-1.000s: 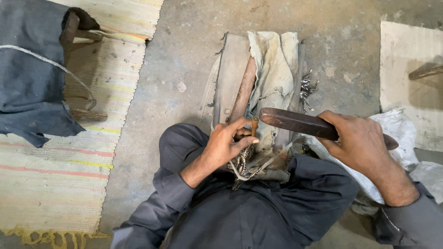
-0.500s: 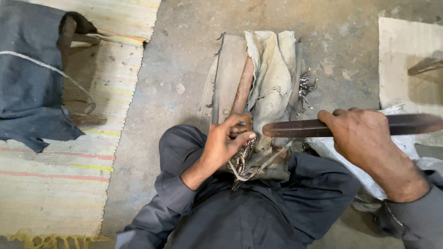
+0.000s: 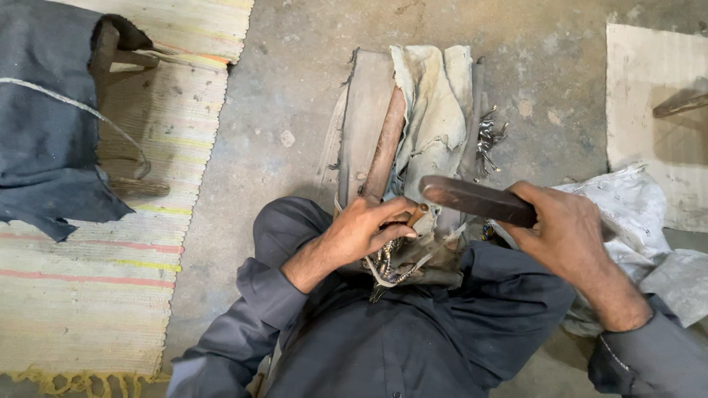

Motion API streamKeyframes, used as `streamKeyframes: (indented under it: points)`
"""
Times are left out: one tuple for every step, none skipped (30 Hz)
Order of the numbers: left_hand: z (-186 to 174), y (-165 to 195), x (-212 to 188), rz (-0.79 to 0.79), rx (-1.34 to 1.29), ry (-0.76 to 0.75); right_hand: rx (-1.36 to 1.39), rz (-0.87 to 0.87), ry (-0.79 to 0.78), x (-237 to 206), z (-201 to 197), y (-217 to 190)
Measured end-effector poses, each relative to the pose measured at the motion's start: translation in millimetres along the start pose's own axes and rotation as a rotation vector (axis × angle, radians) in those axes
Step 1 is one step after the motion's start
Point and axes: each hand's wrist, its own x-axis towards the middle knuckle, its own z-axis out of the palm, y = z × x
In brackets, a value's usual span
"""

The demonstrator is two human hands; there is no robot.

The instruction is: The person sits on the floor with a leather sandbag pad and uses a wooden mallet and a small punch to hammer and shape details into a silver metal animal figurine. They reposition the figurine and the punch repeatedly, then hold up the finished figurine at the end.

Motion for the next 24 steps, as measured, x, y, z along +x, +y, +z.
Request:
streamKeyframes:
  points:
    - [0.2,0.1,0.2,-0.004,0.006,-0.004,0.077,0.001,0.058,-1.3,2.2,0.7]
    - [0.3,-0.1,0.4,-0.007,0.013,-0.008,0.154,0.002,0.117,-2.6,3.7,1.1]
    - [0.4,-0.4,0.6,-0.011,0.020,-0.012,0.231,0.003,0.176,-3.7,4.5,1.5]
    - [0.3,-0.5,0.1,0.002,0.004,-0.011,0.098,-0.077,0.213,-5.6,4.2,1.9]
    - [0.2,-0.7,-0.3,0.015,-0.011,-0.010,-0.034,-0.158,0.249,-7.7,3.1,2.3]
    - [0.1,-0.9,-0.8,0.028,-0.027,-0.010,-0.166,-0.237,0.284,-9.3,2.1,2.3]
    - [0.2,-1.1,-1.0,0.004,-0.007,-0.020,-0.146,-0.205,0.264,-9.7,2.1,1.7]
    - [0.6,-1.3,-1.1,-0.018,0.012,-0.034,-0.127,-0.168,0.245,-10.2,1.9,1.1]
    - [1.0,-1.7,-0.9,-0.038,0.030,-0.048,-0.109,-0.131,0.227,-10.4,1.4,0.6]
    - [1.2,-2.0,-0.9,-0.021,0.036,-0.040,-0.138,-0.162,0.218,-10.2,0.9,0.1]
    - [1.4,-2.0,-1.5,-0.009,0.044,-0.028,-0.165,-0.199,0.207,-9.4,0.6,-0.4]
    - [1.2,-2.5,-1.8,0.008,0.052,-0.022,-0.191,-0.228,0.201,-8.4,0.9,-1.2]
    - [1.2,-2.9,-1.5,0.016,0.045,-0.022,-0.141,-0.173,0.195,-7.8,-0.7,-0.9]
    - [1.3,-3.3,-1.0,0.021,0.035,-0.021,-0.092,-0.119,0.186,-7.1,-3.2,0.1]
    - [1.5,-3.4,-1.0,0.019,0.025,-0.009,-0.044,-0.076,0.170,-6.2,-4.6,0.4]
    - [1.9,-3.1,-1.7,0.006,0.022,-0.009,-0.098,-0.133,0.161,-5.5,-5.4,0.4]
    - [1.6,-3.1,-1.9,-0.003,0.023,-0.012,-0.151,-0.189,0.158,-5.0,-6.0,0.3]
    - [1.0,-3.6,-1.5,-0.003,0.026,-0.025,-0.205,-0.234,0.164,-4.7,-6.2,0.0]
    - [0.9,-3.9,-0.8,0.011,0.022,-0.028,-0.097,-0.152,0.168,-4.6,-6.7,0.0]
    - [1.3,-4.0,-0.1,0.019,0.014,-0.026,0.011,-0.075,0.165,-4.7,-6.7,-0.2]
    - [1.8,-3.8,-0.4,0.019,0.004,-0.016,0.119,-0.004,0.152,-4.7,-6.2,-0.6]
    - [2.5,-3.4,-0.9,0.020,-0.003,-0.008,-0.001,-0.077,0.165,-5.2,-5.5,-1.0]
    - [2.6,-3.5,-1.0,0.022,-0.007,0.002,-0.119,-0.152,0.180,-5.5,-4.3,-1.4]
    - [2.2,-4.0,-1.0,0.033,-0.005,0.007,-0.236,-0.225,0.205,-5.9,-3.2,-1.8]
